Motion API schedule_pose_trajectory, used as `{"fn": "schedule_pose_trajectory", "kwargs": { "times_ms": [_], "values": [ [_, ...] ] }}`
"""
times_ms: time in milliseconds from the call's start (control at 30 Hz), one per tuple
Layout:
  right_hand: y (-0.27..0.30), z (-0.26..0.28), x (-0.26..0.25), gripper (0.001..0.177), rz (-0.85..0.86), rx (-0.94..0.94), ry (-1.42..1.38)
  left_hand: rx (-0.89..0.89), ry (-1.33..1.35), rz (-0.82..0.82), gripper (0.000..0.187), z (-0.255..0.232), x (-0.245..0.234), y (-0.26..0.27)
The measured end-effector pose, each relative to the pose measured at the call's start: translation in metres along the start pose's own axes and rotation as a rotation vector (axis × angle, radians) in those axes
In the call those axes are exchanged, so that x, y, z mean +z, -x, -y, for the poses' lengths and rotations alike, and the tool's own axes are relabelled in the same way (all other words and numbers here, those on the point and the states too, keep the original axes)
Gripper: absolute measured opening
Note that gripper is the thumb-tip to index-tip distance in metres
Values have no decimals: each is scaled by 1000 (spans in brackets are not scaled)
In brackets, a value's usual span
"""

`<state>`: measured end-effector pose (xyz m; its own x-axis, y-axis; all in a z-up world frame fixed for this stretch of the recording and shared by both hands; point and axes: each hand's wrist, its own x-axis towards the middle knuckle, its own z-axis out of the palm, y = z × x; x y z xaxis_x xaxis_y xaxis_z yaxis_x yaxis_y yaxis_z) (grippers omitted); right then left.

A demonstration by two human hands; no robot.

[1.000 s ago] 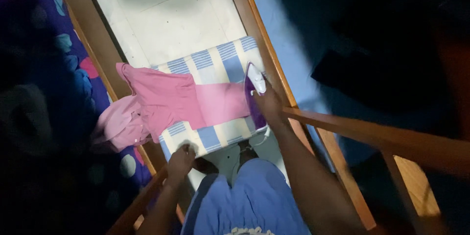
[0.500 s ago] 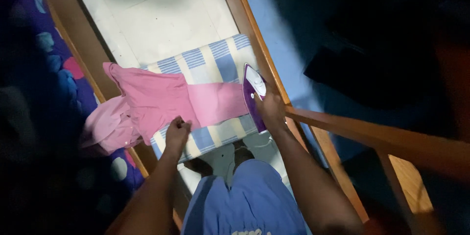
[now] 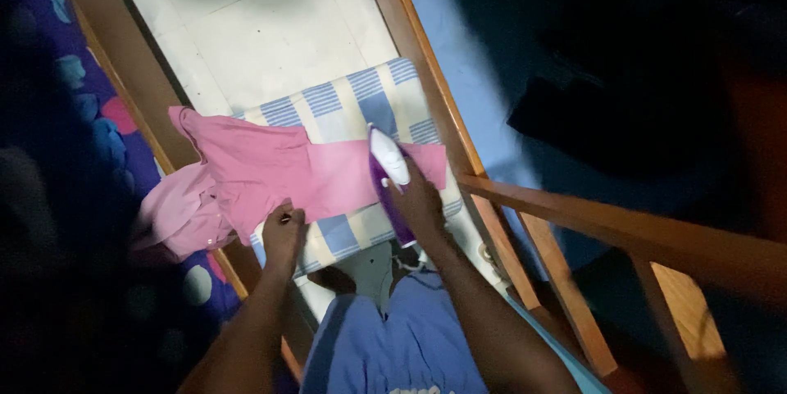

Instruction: Ironing a pink long-sleeved shirt on a small padded stool used as an ironing board.

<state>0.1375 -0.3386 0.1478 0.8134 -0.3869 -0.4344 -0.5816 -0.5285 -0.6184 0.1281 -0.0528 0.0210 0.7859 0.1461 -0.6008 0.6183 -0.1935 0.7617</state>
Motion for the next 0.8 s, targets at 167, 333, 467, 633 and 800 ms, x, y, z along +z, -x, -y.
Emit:
{"fn": "schedule_pose_trajectory", "kwargs": {
  "times_ms": [167,333,467,633,800],
  "values": [
    [10,-1,49,66,-17,-105,32,-80,63,-17,32,-33,24,4],
    [10,6,66,67,-26,-78,207,-140,258,0,37,-30,37,-18],
    [-3,8,68,69,-52,47,250,223,-159,-66,39,-35,44,-9],
    [-25,34,54,72,-121,34,176,494,-304,-121,36,-59,38,13],
    [-45,34,46,71,-56,140,297,396,-248,-86,37,-48,35,13]
  ]
}}
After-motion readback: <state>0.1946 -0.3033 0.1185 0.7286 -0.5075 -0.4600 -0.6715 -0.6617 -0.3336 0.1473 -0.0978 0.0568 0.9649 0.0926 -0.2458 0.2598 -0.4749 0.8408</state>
